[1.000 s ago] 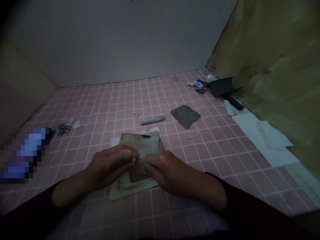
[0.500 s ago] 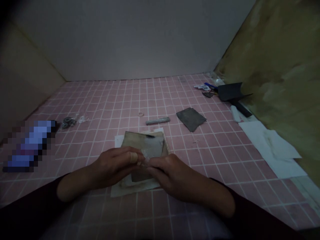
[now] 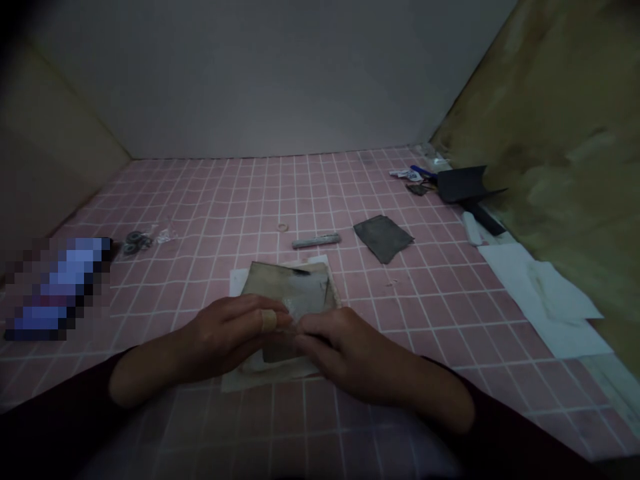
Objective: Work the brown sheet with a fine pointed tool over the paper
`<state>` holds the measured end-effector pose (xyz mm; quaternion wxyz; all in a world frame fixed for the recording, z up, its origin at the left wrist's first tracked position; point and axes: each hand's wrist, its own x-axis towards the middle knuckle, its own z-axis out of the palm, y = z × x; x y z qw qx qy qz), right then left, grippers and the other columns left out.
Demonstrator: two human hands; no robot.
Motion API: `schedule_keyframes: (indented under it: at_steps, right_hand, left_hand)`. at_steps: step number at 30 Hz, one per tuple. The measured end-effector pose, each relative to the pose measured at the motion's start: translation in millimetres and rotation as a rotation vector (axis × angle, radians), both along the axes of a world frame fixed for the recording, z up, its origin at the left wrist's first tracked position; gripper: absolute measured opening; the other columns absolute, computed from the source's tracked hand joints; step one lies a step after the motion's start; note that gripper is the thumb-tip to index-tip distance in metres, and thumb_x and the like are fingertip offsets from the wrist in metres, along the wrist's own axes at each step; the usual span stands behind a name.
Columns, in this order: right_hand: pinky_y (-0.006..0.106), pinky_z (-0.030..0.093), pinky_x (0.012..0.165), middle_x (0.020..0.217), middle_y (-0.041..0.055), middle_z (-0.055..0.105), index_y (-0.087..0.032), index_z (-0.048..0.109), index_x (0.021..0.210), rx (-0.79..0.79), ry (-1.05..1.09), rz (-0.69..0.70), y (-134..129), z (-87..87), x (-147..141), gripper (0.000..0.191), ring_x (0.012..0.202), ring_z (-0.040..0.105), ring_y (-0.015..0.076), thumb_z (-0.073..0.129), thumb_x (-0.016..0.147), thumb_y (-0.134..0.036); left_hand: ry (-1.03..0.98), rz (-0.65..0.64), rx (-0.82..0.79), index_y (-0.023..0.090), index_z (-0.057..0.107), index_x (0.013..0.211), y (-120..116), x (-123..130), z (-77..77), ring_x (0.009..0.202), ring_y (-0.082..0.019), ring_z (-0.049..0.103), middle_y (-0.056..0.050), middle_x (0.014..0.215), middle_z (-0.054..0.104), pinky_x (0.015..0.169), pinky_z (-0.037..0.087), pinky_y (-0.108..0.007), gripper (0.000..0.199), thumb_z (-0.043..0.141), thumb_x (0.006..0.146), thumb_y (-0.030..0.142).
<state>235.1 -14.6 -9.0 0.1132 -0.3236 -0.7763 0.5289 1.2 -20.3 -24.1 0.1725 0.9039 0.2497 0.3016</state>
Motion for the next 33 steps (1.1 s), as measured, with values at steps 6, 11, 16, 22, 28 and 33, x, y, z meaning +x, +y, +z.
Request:
schedule_keyframes:
  at_steps: [6,11,16,22,28,33]
  right_hand:
    - [0.025,0.037,0.060,0.069,-0.0013,0.053,-0.017,0.057,0.081,0.242,-0.022,-0.067,-5,-1.5,1,0.024,0.061,0.048,0.0108,0.042,0.100,-0.022]
    - [0.026,0.037,0.060,0.075,0.0009,0.057,-0.017,0.056,0.087,0.358,-0.124,-0.061,-11,-9.8,1,0.019,0.064,0.052,0.0122,0.040,0.097,-0.015]
    - [0.022,0.035,0.055,0.062,-0.0054,0.045,-0.017,0.053,0.074,0.031,-0.032,0.047,1,0.7,1,0.027,0.056,0.045,0.0080,0.044,0.100,-0.022]
    - [0.026,0.035,0.061,0.073,-0.0003,0.052,-0.015,0.054,0.085,0.357,-0.089,-0.068,-7,-2.4,0,0.018,0.064,0.048,0.0114,0.041,0.098,-0.017]
    - [0.024,0.034,0.057,0.063,-0.0044,0.045,-0.017,0.051,0.073,0.088,-0.054,-0.014,-2,0.7,0,0.025,0.058,0.044,0.0091,0.045,0.098,-0.020]
    - [0.023,0.034,0.053,0.060,-0.0047,0.045,-0.016,0.058,0.078,-0.201,0.020,0.026,6,6.4,2,0.031,0.055,0.043,0.0093,0.045,0.100,-0.033]
  left_hand:
    - [-0.050,0.059,-0.194,0.016,0.062,0.105,1,-2,11.8,0.078,-0.014,0.069,-0.004,0.088,0.072,0.069,0.056,-0.023,0.013,0.058,0.095,0.022]
    - [-0.013,0.070,-0.160,0.016,0.061,0.103,1,-1,7.6,0.079,-0.015,0.068,-0.005,0.090,0.071,0.069,0.055,-0.024,0.011,0.055,0.096,0.021]
    - [0.032,-0.013,0.036,0.014,0.061,0.108,-1,1,-1.8,0.087,-0.017,0.068,-0.010,0.100,0.071,0.076,0.057,-0.028,0.018,0.046,0.099,0.012]
    - [-0.024,0.076,-0.194,0.016,0.060,0.105,2,-4,8.8,0.077,-0.014,0.067,-0.004,0.089,0.070,0.067,0.054,-0.023,0.012,0.060,0.094,0.021]
    - [0.027,0.016,-0.018,0.013,0.061,0.105,1,-2,0.8,0.087,-0.016,0.068,-0.009,0.099,0.070,0.076,0.056,-0.026,0.012,0.052,0.096,0.013]
    - [-0.011,-0.002,-0.038,0.014,0.061,0.106,1,-4,9.3,0.088,-0.015,0.068,-0.008,0.101,0.071,0.077,0.056,-0.025,0.014,0.051,0.097,0.014]
